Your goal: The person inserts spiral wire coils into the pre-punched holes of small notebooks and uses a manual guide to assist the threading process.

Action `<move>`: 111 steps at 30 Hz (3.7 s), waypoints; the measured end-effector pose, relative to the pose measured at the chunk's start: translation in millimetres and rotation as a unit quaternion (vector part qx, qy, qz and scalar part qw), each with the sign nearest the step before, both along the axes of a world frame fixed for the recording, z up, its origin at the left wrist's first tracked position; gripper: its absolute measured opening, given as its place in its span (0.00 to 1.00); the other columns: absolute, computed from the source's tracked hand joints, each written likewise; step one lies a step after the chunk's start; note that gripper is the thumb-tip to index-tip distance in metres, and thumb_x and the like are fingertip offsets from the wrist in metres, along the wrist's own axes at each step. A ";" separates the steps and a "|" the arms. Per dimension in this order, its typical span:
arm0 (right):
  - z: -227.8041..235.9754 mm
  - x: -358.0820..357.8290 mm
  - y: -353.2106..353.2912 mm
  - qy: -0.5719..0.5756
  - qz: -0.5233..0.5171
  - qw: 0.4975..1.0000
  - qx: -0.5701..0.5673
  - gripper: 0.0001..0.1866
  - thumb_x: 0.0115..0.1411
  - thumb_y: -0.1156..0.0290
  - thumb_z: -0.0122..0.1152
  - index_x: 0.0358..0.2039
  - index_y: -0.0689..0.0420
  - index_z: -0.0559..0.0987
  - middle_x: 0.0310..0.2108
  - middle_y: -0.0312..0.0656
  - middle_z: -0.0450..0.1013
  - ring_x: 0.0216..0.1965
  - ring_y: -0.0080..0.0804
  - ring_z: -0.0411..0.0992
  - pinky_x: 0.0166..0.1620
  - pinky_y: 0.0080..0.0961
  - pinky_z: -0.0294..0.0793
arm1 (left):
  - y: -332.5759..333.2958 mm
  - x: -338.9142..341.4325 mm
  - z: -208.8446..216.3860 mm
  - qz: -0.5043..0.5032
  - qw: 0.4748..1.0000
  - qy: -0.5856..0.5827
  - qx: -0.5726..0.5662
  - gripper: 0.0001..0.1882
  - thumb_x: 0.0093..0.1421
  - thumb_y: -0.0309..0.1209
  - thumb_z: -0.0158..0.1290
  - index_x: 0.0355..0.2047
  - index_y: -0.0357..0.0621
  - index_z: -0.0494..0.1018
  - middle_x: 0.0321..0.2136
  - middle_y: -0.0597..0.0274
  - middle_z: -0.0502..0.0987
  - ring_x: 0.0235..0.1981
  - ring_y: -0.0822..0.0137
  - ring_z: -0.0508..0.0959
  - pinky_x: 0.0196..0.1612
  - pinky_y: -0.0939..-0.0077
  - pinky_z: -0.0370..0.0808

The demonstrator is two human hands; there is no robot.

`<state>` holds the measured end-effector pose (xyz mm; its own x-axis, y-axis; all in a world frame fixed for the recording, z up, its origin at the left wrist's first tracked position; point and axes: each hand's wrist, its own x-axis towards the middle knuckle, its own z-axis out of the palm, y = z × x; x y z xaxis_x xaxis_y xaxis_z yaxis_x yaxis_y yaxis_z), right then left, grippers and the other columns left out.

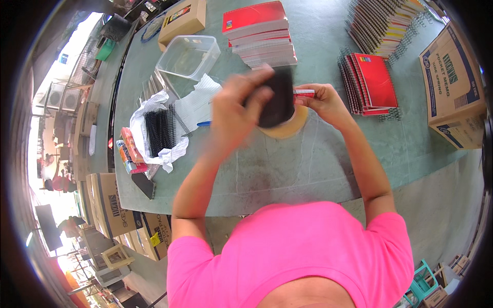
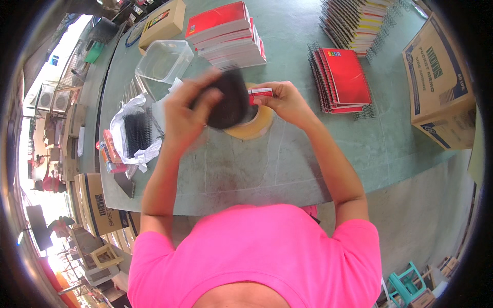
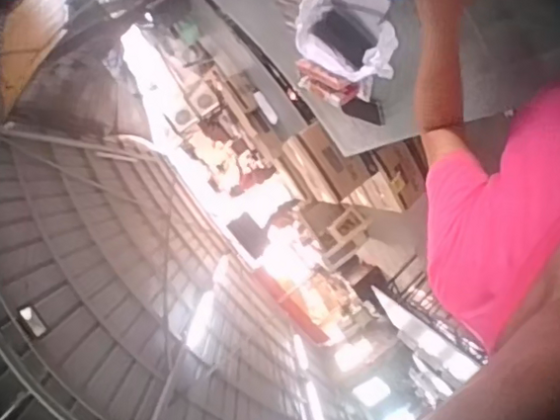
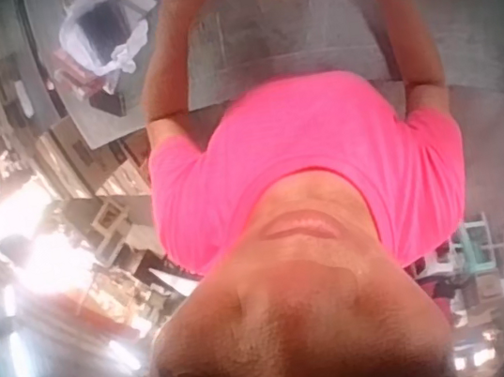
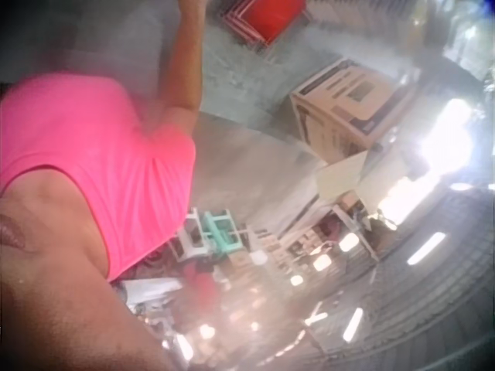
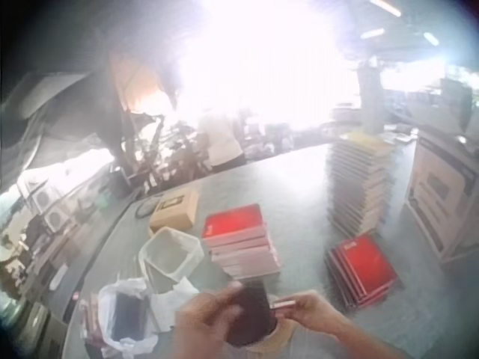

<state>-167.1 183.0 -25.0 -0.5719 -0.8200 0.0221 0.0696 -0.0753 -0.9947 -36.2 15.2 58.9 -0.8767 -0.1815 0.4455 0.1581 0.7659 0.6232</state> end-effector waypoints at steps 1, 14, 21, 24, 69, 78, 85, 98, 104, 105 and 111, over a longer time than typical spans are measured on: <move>-1.0 0.8 0.1 0.012 -0.005 1.000 -0.005 0.13 0.57 0.78 0.57 0.44 0.66 0.76 0.34 0.35 0.76 0.36 0.15 0.70 0.41 0.14 0.69 | -0.5 -4.0 4.5 0.045 0.998 0.038 0.028 0.17 0.52 0.26 0.57 0.44 0.46 0.75 0.35 0.56 0.78 0.36 0.65 0.78 0.41 0.76 0.72; 9.0 0.9 -3.7 0.062 -0.030 0.998 -0.008 0.10 0.55 0.74 0.60 0.39 0.61 0.78 0.33 0.33 0.75 0.34 0.17 0.71 0.39 0.17 0.71 | 53.5 30.5 -59.3 -0.079 0.996 -0.016 -0.044 0.17 0.50 0.33 0.60 0.39 0.42 0.71 0.37 0.54 0.71 0.41 0.54 0.71 0.45 0.62 0.67; 23.6 6.4 6.4 0.500 -0.170 0.848 0.039 0.11 0.48 0.74 0.63 0.35 0.55 0.80 0.33 0.42 0.76 0.24 0.33 0.70 0.33 0.24 0.71 | 3.0 -19.8 -44.6 -0.049 0.977 0.059 -0.199 0.14 0.47 0.29 0.59 0.35 0.46 0.72 0.34 0.60 0.73 0.38 0.58 0.72 0.37 0.65 0.66; 38.8 17.6 13.4 0.308 -0.125 0.931 0.153 0.10 0.48 0.74 0.63 0.34 0.56 0.80 0.31 0.42 0.76 0.21 0.29 0.69 0.29 0.23 0.70 | 3.2 -21.6 -39.5 -0.066 0.973 0.045 -0.218 0.11 0.50 0.31 0.57 0.34 0.45 0.72 0.29 0.60 0.75 0.32 0.59 0.74 0.36 0.66 0.66; 5.6 23.0 -10.6 0.021 -0.050 0.998 -0.032 0.13 0.57 0.77 0.58 0.42 0.67 0.73 0.32 0.44 0.76 0.35 0.29 0.77 0.36 0.18 0.77 | 33.5 87.0 162.5 -0.553 0.773 0.171 0.258 0.10 0.53 0.31 0.52 0.35 0.41 0.72 0.32 0.58 0.75 0.35 0.58 0.74 0.38 0.69 0.72; 12.7 30.9 -10.8 0.027 -0.139 0.989 -0.042 0.09 0.59 0.75 0.55 0.40 0.64 0.74 0.23 0.40 0.74 0.21 0.25 0.75 0.21 0.15 0.72 | 4.4 -3.5 -26.3 -0.006 0.953 -0.050 -0.297 0.16 0.52 0.33 0.54 0.40 0.40 0.71 0.37 0.56 0.74 0.41 0.57 0.73 0.41 0.64 0.68; 1.0 25.7 -3.4 0.041 -0.178 0.982 -0.045 0.10 0.60 0.74 0.54 0.42 0.64 0.72 0.25 0.42 0.75 0.24 0.27 0.77 0.24 0.17 0.75 | 11.1 -23.1 -26.7 0.009 0.962 0.004 -0.273 0.12 0.49 0.35 0.56 0.31 0.42 0.70 0.29 0.59 0.72 0.36 0.59 0.71 0.37 0.64 0.66; 2.5 33.3 -4.9 -0.016 -0.158 0.982 -0.099 0.12 0.63 0.73 0.49 0.44 0.64 0.71 0.29 0.44 0.75 0.25 0.28 0.77 0.26 0.18 0.76 | 11.1 -25.6 -23.8 0.016 0.963 -0.046 -0.267 0.13 0.48 0.33 0.57 0.33 0.43 0.71 0.34 0.58 0.71 0.38 0.57 0.71 0.38 0.62 0.65; 6.0 34.7 -8.0 -0.039 -0.130 0.984 -0.112 0.12 0.63 0.73 0.48 0.46 0.64 0.71 0.33 0.43 0.75 0.27 0.28 0.77 0.27 0.17 0.76 | 4.7 -27.2 -28.3 -0.008 0.970 -0.054 -0.236 0.13 0.50 0.33 0.56 0.36 0.44 0.71 0.33 0.58 0.72 0.38 0.56 0.71 0.38 0.63 0.66; 6.6 35.1 -6.1 -0.052 -0.134 0.982 -0.122 0.12 0.63 0.73 0.48 0.46 0.64 0.71 0.34 0.42 0.75 0.27 0.27 0.77 0.27 0.17 0.76 | 4.1 -27.7 -29.4 -0.016 0.966 -0.083 -0.243 0.13 0.51 0.34 0.56 0.36 0.44 0.71 0.33 0.58 0.72 0.38 0.55 0.71 0.39 0.63 0.66; -0.9 30.5 2.3 -0.027 -0.116 0.985 -0.122 0.12 0.62 0.75 0.50 0.46 0.63 0.70 0.35 0.42 0.74 0.27 0.27 0.77 0.26 0.16 0.76 | 20.1 -32.5 -25.6 -0.007 0.979 0.003 -0.205 0.11 0.55 0.37 0.53 0.33 0.43 0.72 0.28 0.58 0.72 0.34 0.56 0.72 0.38 0.63 0.66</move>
<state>-136.6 185.3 -25.9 -0.7485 -0.6418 0.1670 0.0740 -0.3311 -0.9407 -68.7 35.3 33.3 -0.8750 0.0259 0.4834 0.1739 0.9487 0.2640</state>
